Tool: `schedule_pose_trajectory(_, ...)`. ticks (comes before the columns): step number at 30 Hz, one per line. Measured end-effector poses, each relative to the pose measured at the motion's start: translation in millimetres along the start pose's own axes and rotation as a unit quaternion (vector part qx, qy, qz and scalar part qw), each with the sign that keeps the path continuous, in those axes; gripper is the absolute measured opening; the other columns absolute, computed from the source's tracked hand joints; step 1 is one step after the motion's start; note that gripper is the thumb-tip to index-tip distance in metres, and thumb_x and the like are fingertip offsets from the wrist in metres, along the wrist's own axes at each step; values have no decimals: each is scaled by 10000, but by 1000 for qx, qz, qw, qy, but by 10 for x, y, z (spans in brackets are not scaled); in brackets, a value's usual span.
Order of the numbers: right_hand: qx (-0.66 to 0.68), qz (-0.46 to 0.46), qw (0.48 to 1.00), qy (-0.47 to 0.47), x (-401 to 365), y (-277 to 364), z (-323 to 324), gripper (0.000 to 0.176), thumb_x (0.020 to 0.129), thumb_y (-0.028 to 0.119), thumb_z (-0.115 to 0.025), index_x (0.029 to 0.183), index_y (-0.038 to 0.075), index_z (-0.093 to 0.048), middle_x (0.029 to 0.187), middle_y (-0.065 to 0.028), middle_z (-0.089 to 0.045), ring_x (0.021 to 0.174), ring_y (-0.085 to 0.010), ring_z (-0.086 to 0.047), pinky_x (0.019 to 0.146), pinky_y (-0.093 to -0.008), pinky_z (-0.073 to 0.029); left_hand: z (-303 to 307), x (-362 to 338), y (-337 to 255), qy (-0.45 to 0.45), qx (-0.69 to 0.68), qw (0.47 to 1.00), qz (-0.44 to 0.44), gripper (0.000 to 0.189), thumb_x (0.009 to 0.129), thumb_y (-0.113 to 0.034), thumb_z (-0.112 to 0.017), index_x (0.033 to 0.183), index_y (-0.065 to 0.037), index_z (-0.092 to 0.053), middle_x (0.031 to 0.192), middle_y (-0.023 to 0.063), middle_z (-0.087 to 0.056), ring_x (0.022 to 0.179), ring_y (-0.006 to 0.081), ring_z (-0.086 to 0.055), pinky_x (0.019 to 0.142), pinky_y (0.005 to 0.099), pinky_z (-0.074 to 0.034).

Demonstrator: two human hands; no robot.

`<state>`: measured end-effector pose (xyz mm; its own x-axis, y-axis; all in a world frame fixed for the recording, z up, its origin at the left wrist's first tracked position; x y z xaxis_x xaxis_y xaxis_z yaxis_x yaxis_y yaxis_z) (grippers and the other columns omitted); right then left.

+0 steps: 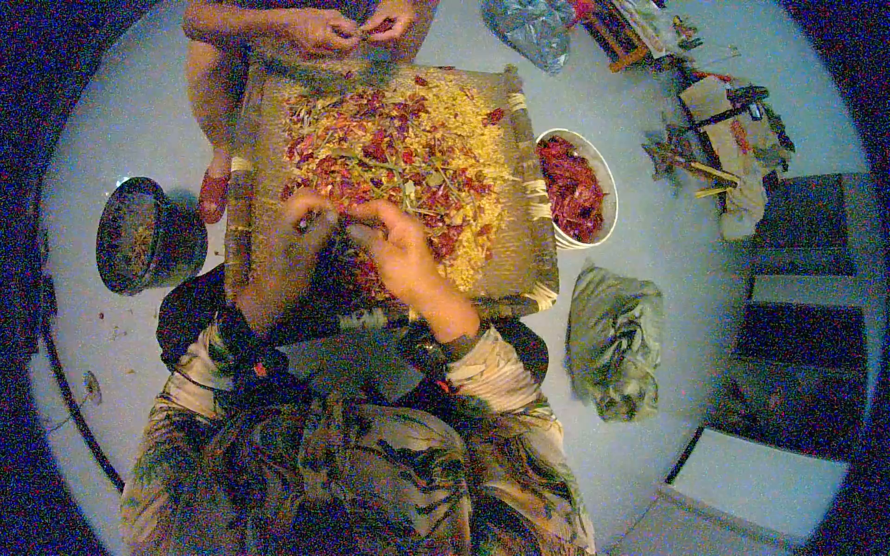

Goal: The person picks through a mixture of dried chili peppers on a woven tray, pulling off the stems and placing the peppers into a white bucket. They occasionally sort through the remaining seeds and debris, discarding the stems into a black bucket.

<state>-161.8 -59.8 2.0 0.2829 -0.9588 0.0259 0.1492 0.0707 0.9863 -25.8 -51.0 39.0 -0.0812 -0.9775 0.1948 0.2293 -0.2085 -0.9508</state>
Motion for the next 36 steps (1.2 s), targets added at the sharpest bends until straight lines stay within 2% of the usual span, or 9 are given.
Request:
schedule_pose_trajectory(5, -16, 4, 999, -32, -25, 61, 20, 212, 801, 59, -609, 1003, 2, -576, 926, -70, -623, 885, -134, -562, 799, -263, -440, -38, 14, 100, 1, -54, 998, 40, 87, 819, -87, -580, 867, -17, -559, 814, 81, -550, 767, 176, -537, 692, 280, -421)
schedule_pose_trajectory(11, -2, 6, 998, -61, -66, 148, 27, 225, 793, 47, -613, 1010, 3, -574, 947, -76, -619, 905, -146, -567, 809, -280, -446, -46, 71, -106, 16, 60, 991, -120, 97, 780, -82, -627, 844, -31, -575, 786, 99, -542, 728, 241, -549, 661, 309, -430)
schedule_pose_trajectory(16, -17, 16, 998, -53, -30, -1, 12, 240, 797, 89, -617, 1015, -2, -576, 967, -111, -628, 901, -213, -595, 820, -318, -453, -18, 65, -63, 14, 82, 989, -120, 102, 751, -71, -639, 831, -54, -578, 765, 109, -528, 712, 278, -547, 622, 328, -437)
schedule_pose_trajectory(19, -125, 46, 991, 9, -27, 99, -37, 197, 813, 85, -610, 981, -11, -572, 893, -68, -610, 837, -131, -565, 749, -266, -448, -30, 13, -169, 18, 159, 972, -170, 129, 715, -46, -642, 823, -66, -574, 777, 106, -536, 707, 295, -556, 600, 343, -453)
schedule_pose_trajectory(22, -171, 54, 984, 9, -43, 129, -9, 224, 807, 140, -581, 971, -13, -587, 952, -183, -618, 904, -326, -594, 786, -372, -460, -7, -58, -270, 12, 193, 952, -237, 170, 667, -25, -648, 809, -70, -565, 788, 103, -548, 704, 309, -567, 580, 353, -469)
schedule_pose_trajectory(25, -167, 80, 983, -16, -76, 129, -27, 203, 799, 126, -577, 951, -9, -590, 914, -185, -616, 865, -341, -594, 755, -381, -464, 31, -103, -388, -22, 168, 944, -282, 198, 634, -12, -647, 802, -66, -557, 786, 103, -557, 707, 309, -577, 577, 353, -480)
schedule_pose_trajectory(32, -80, 13, 996, -39, -114, -15, 5, 170, 801, 117, -601, 921, -2, -584, 820, -111, -605, 785, -231, -574, 703, -325, -451, 205, -48, -249, -130, 62, 944, -298, 88, 773, -40, -617, 813, -36, -538, 770, 74, -588, 664, 199, -569, 542, 300, -460)
schedule_pose_trajectory(34, -51, -32, 997, -53, -164, -179, 75, 105, 838, 60, -576, 920, -6, -575, 821, -10, -578, 774, -80, -513, 701, -239, -426, 628, 173, -173, -186, -30, 975, -121, 70, 833, -86, -586, 812, -44, -533, 784, 53, -599, 605, 125, -512, 501, 252, -408)
schedule_pose_trajectory(36, -77, -4, 995, -67, -157, -147, 120, 110, 831, 43, -577, 929, -8, -576, 843, -13, -584, 788, -81, -516, 723, -230, -422, 752, 272, 35, -173, -122, 977, 4, 100, 870, -129, -564, 813, -54, -529, 789, 38, -605, 553, 67, -450, 471, 213, -354)
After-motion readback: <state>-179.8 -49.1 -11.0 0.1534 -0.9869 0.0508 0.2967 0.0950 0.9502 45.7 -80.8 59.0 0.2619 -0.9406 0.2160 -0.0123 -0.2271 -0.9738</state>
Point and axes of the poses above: each hand's wrist, its own x-axis towards the middle knuckle, its own z-axis out of the back of the hand, y = z × x, the point moved 8 cm from there along x, towards the middle knuckle
